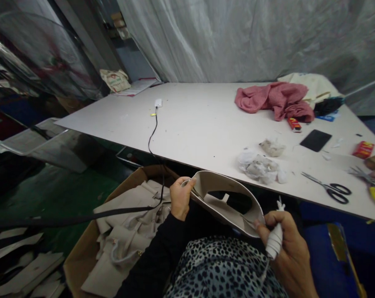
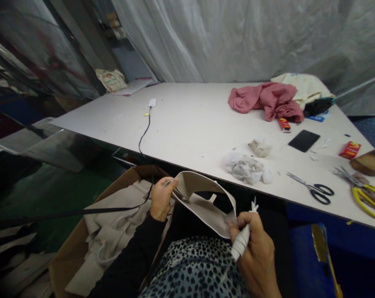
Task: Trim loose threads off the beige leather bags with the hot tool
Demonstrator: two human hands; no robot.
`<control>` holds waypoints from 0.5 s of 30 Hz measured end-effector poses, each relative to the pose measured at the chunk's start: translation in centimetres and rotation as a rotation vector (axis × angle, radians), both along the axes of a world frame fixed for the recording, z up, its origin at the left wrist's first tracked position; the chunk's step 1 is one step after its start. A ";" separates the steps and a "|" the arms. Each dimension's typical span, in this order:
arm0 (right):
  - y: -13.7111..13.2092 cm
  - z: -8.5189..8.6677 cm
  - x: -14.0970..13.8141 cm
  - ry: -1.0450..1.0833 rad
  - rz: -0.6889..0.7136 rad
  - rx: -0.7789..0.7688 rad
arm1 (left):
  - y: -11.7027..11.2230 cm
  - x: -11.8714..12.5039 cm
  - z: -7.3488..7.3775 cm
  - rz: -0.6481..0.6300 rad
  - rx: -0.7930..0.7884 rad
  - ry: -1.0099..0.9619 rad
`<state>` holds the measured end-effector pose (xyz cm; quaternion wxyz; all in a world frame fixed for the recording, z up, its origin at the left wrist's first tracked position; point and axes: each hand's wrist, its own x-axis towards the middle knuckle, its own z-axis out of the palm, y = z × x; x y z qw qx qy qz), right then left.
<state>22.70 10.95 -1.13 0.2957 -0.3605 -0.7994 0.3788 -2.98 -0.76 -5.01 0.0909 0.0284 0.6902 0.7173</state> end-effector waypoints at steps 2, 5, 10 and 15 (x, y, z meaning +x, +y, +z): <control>0.0 0.4 0.0 -0.010 -0.020 -0.025 | -0.5 -0.3 -0.3 -0.036 -0.014 -0.003; 0.1 0.6 0.0 -0.043 -0.038 -0.066 | -1.2 -0.6 -0.7 -0.072 -0.021 -0.025; 0.5 0.8 0.6 -0.078 -0.063 -0.042 | -2.2 -0.2 -1.5 -0.108 -0.012 -0.059; 0.7 1.5 1.2 -0.114 -0.112 0.008 | -3.0 1.0 -2.0 -0.178 -0.034 -0.061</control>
